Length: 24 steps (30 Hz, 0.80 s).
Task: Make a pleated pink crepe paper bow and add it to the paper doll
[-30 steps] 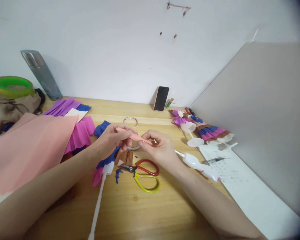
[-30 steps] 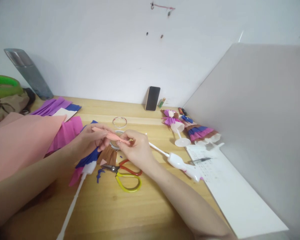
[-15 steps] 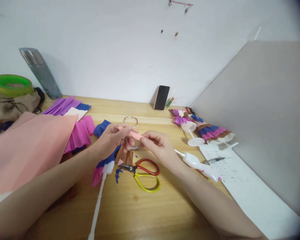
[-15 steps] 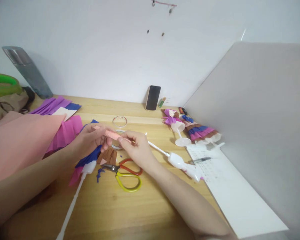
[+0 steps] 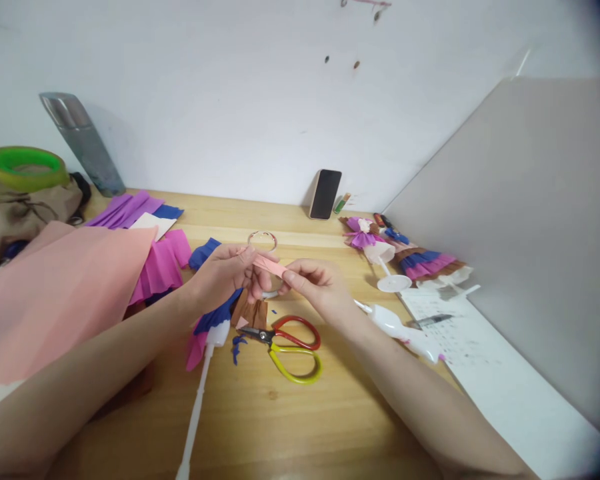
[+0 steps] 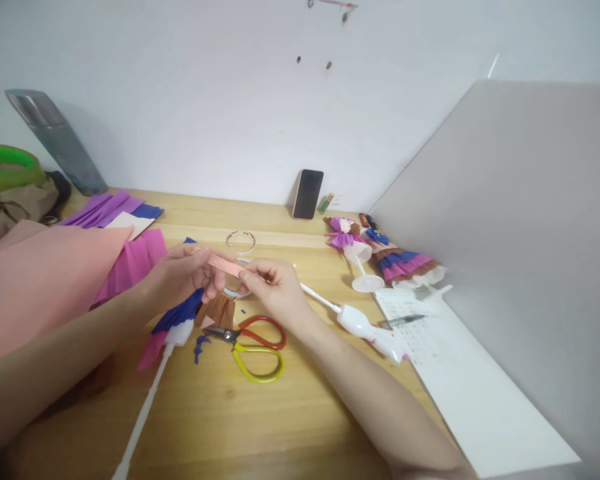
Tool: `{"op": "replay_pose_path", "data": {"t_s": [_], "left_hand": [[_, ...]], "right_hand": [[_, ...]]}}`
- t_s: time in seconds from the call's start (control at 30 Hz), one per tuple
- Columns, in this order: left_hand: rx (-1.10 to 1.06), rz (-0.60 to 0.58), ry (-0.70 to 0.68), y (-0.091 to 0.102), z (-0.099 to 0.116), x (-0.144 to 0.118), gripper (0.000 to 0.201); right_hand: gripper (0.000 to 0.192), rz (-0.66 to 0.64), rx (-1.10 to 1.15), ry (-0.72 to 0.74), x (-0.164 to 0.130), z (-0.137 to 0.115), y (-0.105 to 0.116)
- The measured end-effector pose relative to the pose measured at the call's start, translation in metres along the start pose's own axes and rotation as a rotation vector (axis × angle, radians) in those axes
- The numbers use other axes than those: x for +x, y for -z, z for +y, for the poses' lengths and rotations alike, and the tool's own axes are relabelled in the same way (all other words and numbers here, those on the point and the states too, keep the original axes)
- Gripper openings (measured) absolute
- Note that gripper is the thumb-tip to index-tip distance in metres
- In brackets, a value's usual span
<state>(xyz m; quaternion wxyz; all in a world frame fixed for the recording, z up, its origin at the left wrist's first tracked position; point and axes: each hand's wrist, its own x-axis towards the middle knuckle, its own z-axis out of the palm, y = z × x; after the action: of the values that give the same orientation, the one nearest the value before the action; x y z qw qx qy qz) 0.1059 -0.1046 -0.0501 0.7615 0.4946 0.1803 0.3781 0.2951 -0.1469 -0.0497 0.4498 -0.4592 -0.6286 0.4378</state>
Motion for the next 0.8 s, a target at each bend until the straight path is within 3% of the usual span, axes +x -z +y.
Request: {"op": "replay_pose_path", "data": {"t_s": [0.13, 0.33, 0.47, 0.57, 0.7, 0.8], "left_hand": [[-0.031, 0.013, 0.018, 0.006, -0.002, 0.002, 0.050], [-0.026, 0.202, 0.031, 0.011, 0.002, 0.006, 0.067], [0.101, 0.361, 0.154, 0.008, -0.004, 0.006, 0.041], [0.236, 0.275, 0.305, -0.001, -0.009, 0.002, 0.025], [0.362, 0.108, 0.317, -0.021, -0.004, -0.006, 0.026], [0.373, 0.103, 0.326, -0.032, 0.002, -0.010, 0.038]], "right_hand": [[0.023, 0.032, -0.037, 0.019, 0.000, 0.000, 0.000], [0.023, 0.100, -0.153, 0.082, 0.000, 0.002, -0.001], [0.025, 0.235, -0.343, 0.219, -0.001, 0.002, 0.000], [0.027, 0.349, -0.568, 0.361, -0.002, 0.004, 0.002], [0.024, 0.359, -0.789, 0.538, -0.002, 0.008, 0.002], [0.020, 0.337, -0.854, 0.638, -0.005, 0.009, -0.002]]}}
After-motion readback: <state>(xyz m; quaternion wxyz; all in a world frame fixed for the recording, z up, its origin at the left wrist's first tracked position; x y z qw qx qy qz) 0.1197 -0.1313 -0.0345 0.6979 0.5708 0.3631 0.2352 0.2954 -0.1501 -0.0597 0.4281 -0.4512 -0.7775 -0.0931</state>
